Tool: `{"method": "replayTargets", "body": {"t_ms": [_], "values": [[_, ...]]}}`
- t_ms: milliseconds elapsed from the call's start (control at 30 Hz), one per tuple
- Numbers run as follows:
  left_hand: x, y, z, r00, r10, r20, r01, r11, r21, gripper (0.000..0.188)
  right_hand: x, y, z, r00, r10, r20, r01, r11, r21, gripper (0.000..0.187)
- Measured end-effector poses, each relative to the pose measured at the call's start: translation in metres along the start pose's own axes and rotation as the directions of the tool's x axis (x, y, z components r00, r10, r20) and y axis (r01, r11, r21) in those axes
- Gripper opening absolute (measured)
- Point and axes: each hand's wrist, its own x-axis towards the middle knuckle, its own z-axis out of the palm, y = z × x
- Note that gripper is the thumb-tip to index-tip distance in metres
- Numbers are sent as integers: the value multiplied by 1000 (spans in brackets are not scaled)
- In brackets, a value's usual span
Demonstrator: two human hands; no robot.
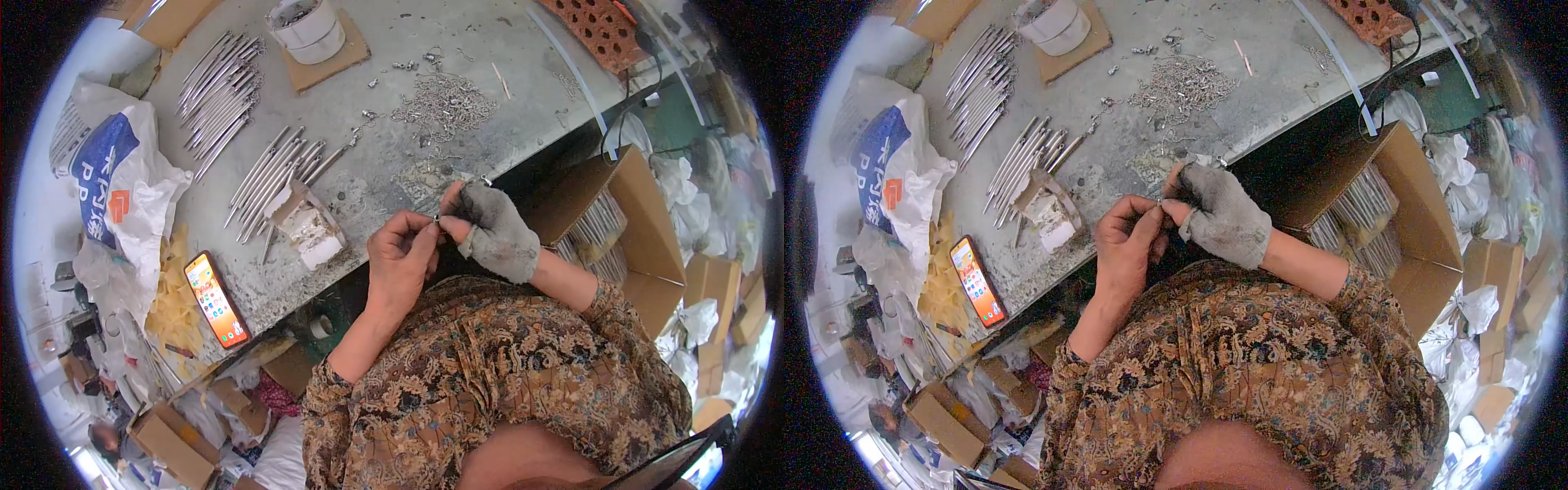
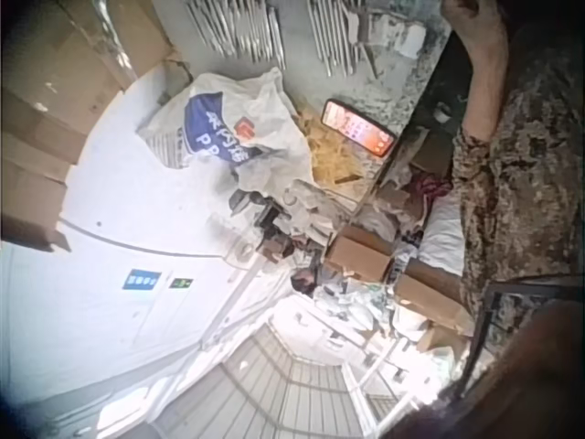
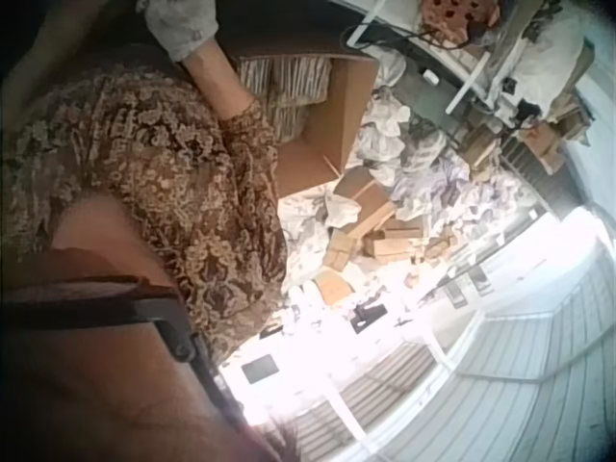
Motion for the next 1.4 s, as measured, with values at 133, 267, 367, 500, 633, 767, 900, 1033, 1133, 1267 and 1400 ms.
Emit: {"method": "replayTargets", "body": {"t_ms": [133,267,367,500,633,767,900,1033,1133,1267,1400], "values": [[-1,-1,1,1000,-17,17,18,999,-35,10,-1,-1,0,999,-35,-22,36,999,26,19],[1,-3,4,1000,15,8,-15,1000,14,8,1,7,-4,998,-59,18,61,989,-137,20],[2,-3,5,994,101,-29,-93,973,212,8,3,2,-3,993,-121,12,118,930,-348,20],[4,-5,8,925,379,-23,-305,779,547,9,-2,-5,9,960,-270,-68,152,713,-685,12],[-6,7,12,971,239,-28,-206,883,422,8,-6,-11,9,971,-234,-54,145,751,-644,12],[-11,-8,3,942,336,-22,-317,907,276,8,-4,-13,0,997,-65,53,75,968,-238,17],[-17,-12,-1,887,462,-22,-454,879,144,9,-6,-21,11,996,33,83,-48,979,196,16],[-26,34,-13,903,424,75,-409,789,458,7,3,-22,9,989,116,95,-135,967,217,17],[-28,73,-65,871,449,201,-417,458,785,14,8,-33,7,988,123,89,-145,936,320,16],[32,117,-141,781,616,101,-330,271,904,16,7,-29,0,998,63,23,-67,967,247,17],[80,112,-201,725,680,112,-300,165,940,20,8,-20,0,998,56,-1,-54,963,263,17]]}}
